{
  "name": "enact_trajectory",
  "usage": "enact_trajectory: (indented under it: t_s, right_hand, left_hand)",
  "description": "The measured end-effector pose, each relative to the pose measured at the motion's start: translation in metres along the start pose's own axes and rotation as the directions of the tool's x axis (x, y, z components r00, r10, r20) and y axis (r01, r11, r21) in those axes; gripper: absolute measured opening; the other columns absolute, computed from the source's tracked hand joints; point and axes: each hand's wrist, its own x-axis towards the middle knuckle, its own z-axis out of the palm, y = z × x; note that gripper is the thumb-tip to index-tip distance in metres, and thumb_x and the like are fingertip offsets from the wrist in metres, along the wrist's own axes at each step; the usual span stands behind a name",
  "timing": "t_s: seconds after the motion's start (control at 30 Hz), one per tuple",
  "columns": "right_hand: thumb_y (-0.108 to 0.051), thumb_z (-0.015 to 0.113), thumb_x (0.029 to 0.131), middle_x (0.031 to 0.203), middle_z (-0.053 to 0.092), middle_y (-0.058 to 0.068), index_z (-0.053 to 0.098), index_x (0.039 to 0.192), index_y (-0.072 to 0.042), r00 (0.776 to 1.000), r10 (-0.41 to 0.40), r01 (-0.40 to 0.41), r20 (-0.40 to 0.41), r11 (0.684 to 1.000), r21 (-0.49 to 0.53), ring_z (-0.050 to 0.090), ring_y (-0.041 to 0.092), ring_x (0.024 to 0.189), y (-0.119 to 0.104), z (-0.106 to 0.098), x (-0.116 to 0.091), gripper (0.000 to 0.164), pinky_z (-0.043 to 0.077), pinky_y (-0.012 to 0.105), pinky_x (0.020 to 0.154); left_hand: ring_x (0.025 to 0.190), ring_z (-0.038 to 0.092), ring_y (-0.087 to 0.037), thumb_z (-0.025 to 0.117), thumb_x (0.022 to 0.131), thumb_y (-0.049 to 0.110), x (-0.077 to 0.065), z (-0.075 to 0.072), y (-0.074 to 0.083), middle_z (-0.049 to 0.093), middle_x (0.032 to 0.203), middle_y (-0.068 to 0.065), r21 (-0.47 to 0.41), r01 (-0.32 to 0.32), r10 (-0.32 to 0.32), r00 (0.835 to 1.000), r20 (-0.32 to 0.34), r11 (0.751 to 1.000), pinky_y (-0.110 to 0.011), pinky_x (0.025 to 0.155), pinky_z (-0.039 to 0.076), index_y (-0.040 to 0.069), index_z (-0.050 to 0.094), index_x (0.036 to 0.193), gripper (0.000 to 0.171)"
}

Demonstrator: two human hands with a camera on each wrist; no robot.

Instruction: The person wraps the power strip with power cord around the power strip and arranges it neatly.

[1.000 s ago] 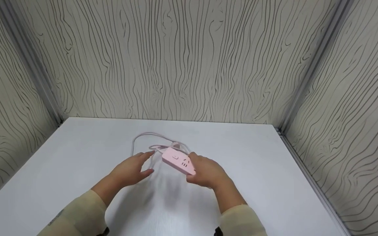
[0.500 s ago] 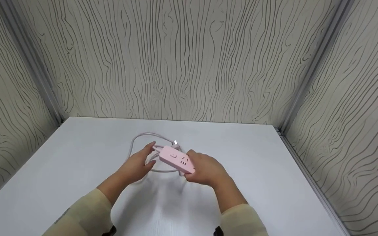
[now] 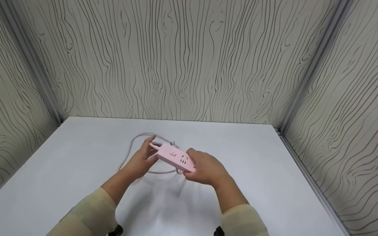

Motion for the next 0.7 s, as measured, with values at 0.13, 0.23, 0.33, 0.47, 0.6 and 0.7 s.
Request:
enact_trajectory:
  t_s: [0.13, 0.23, 0.33, 0.47, 0.6, 0.7]
  right_hand:
    - [-0.027, 0.072, 0.074, 0.086, 0.055, -0.011, 0.051, 0.109, -0.022, 1.000, -0.001, 0.001, -0.030, 1.000, 0.023, 0.051, 0.011, 0.076, -0.002, 0.000, 0.002, 0.041, 0.043, 0.029, 0.062]
    - [-0.027, 0.072, 0.074, 0.086, 0.055, -0.010, 0.051, 0.110, -0.020, 0.998, -0.003, 0.005, -0.055, 0.999, 0.034, 0.051, 0.012, 0.076, -0.004, 0.001, 0.003, 0.042, 0.044, 0.029, 0.062]
    - [-0.027, 0.072, 0.074, 0.085, 0.055, -0.009, 0.052, 0.110, -0.019, 0.997, 0.000, 0.003, -0.074, 0.999, 0.036, 0.050, 0.012, 0.074, -0.007, 0.003, 0.005, 0.042, 0.044, 0.029, 0.062]
    - [-0.028, 0.071, 0.074, 0.083, 0.055, -0.010, 0.053, 0.108, -0.019, 0.995, 0.018, -0.014, -0.100, 0.999, 0.033, 0.050, 0.011, 0.072, -0.010, 0.006, 0.007, 0.040, 0.044, 0.028, 0.061]
    - [-0.030, 0.071, 0.074, 0.080, 0.053, -0.010, 0.053, 0.107, -0.019, 0.989, 0.054, -0.055, -0.141, 0.998, 0.002, 0.049, 0.011, 0.069, -0.011, 0.007, 0.007, 0.039, 0.042, 0.027, 0.060]
    - [-0.030, 0.071, 0.074, 0.078, 0.052, -0.009, 0.053, 0.108, -0.019, 0.982, 0.087, -0.092, -0.166, 0.995, -0.023, 0.048, 0.011, 0.068, -0.011, 0.007, 0.007, 0.040, 0.041, 0.028, 0.059]
  left_hand:
    - [0.123, 0.046, -0.021, 0.056, 0.090, 0.029, 0.002, 0.007, 0.003, 0.048, 0.134, -0.006, -0.211, 0.049, -0.045, 0.999, 0.021, 0.976, -0.040, 0.100, 0.036, 0.015, -0.004, 0.147, 0.084]
    - [0.120, 0.049, -0.020, 0.056, 0.090, 0.031, 0.001, 0.015, 0.006, 0.050, 0.132, -0.003, -0.275, 0.071, -0.055, 0.996, 0.066, 0.959, -0.043, 0.098, 0.038, 0.014, -0.002, 0.147, 0.083]
    - [0.116, 0.051, -0.021, 0.056, 0.091, 0.027, -0.002, 0.023, 0.007, 0.053, 0.126, 0.000, -0.279, 0.057, -0.025, 0.993, 0.115, 0.959, -0.043, 0.095, 0.041, 0.020, 0.019, 0.143, 0.064]
    - [0.102, 0.055, -0.018, 0.056, 0.091, 0.023, -0.006, 0.030, 0.007, 0.056, 0.110, 0.000, -0.259, 0.039, 0.001, 0.988, 0.152, 0.965, -0.039, 0.089, 0.046, 0.025, 0.038, 0.130, 0.043]
    - [0.090, 0.058, -0.016, 0.055, 0.091, 0.024, -0.007, 0.033, 0.008, 0.056, 0.096, -0.002, -0.257, 0.041, 0.000, 0.987, 0.158, 0.965, -0.034, 0.082, 0.048, 0.023, 0.037, 0.133, 0.046]
    - [0.084, 0.060, -0.017, 0.052, 0.093, 0.023, -0.008, 0.034, 0.008, 0.057, 0.088, -0.002, -0.266, 0.045, -0.006, 0.989, 0.145, 0.963, -0.032, 0.079, 0.048, 0.022, 0.034, 0.137, 0.048]
